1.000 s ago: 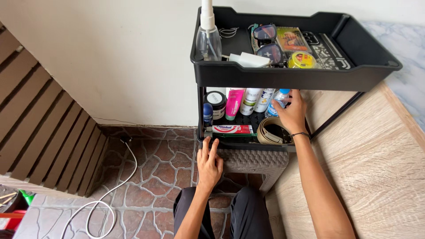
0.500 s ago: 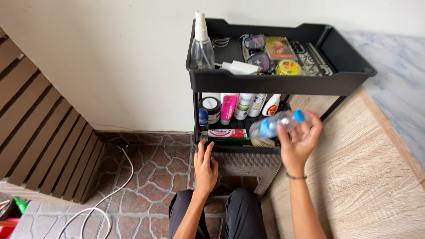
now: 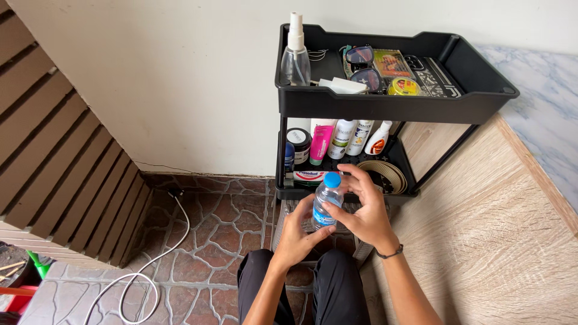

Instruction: The person sits on the floor and packs toiletry bottles, a toothbrush and toothpaste from a rolling shelf cart into a pink mesh pouch. They zip the pouch, carry it to a table next to a backpack, then pick up a water bottle and place items on the cart.

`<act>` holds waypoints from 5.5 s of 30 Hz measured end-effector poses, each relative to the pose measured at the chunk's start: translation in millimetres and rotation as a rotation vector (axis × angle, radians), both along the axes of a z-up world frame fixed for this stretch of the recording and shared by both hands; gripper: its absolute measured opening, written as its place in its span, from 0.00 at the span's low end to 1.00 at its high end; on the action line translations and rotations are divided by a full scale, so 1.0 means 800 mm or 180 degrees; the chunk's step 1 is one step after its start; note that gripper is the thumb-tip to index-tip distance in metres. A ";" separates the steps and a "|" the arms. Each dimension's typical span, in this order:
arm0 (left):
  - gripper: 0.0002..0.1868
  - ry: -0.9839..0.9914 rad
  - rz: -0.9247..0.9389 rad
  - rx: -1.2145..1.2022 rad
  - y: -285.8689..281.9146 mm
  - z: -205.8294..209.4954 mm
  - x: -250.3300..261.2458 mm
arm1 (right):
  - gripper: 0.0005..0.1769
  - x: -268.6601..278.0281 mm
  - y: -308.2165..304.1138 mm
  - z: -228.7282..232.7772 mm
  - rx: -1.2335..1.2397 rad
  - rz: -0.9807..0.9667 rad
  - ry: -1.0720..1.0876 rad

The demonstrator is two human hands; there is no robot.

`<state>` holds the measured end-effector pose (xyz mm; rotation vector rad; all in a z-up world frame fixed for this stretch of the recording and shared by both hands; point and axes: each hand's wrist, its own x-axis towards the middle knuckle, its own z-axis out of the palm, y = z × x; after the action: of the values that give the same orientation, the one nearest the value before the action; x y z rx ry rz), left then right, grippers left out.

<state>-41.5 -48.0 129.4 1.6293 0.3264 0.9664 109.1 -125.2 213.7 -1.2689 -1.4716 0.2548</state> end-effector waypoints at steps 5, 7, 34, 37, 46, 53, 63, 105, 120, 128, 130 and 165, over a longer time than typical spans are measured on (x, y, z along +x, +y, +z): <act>0.36 -0.0035 0.0202 -0.0149 0.011 -0.025 -0.003 | 0.13 0.001 0.028 0.074 0.1297 -0.0524 -0.0373; 0.36 0.0014 0.0228 -0.0304 0.017 -0.038 0.002 | 0.11 0.013 0.043 0.114 0.1516 -0.0810 -0.0866; 0.36 0.0024 0.0234 -0.0752 0.044 -0.093 0.019 | 0.14 0.052 0.157 0.245 0.1439 0.0498 -0.0738; 0.31 0.0010 0.0269 -0.0724 0.045 -0.097 0.020 | 0.09 0.061 0.109 0.260 0.1483 0.0239 -0.0257; 0.30 -0.0169 0.0237 -0.0842 0.042 -0.118 0.023 | 0.17 0.074 -0.012 0.185 0.1593 0.0243 0.0265; 0.27 -0.0427 0.0068 -0.1039 0.046 -0.132 0.018 | 0.18 0.099 -0.041 0.035 0.0845 -0.0664 0.0538; 0.25 -0.0021 0.0233 -0.0669 0.039 -0.119 0.015 | 0.22 0.180 0.020 -0.037 -0.0014 -0.2159 -0.0390; 0.30 0.0299 0.0559 -0.0190 0.038 -0.114 0.016 | 0.29 0.274 0.089 -0.105 -0.0970 -0.3160 -0.0597; 0.31 0.0129 0.0572 -0.0140 0.038 -0.117 0.019 | 0.21 0.148 0.061 -0.095 -0.1539 -0.2096 -0.1824; 0.30 0.0239 0.0745 -0.0117 0.032 -0.103 0.022 | 0.08 0.145 0.049 -0.102 -0.0005 -0.1689 -0.1421; 0.30 0.0358 0.0845 -0.0032 0.033 -0.101 0.026 | 0.07 0.150 0.050 -0.108 0.0054 -0.1716 -0.1262; 0.29 0.1239 0.0424 -0.0375 -0.053 0.508 0.015 | 0.44 0.020 -0.079 0.423 -0.1999 -0.0576 0.1796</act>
<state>-29.3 -90.7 535.5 1.6976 0.7507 0.7073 125.3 -188.3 551.8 -1.6360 -0.8001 0.9247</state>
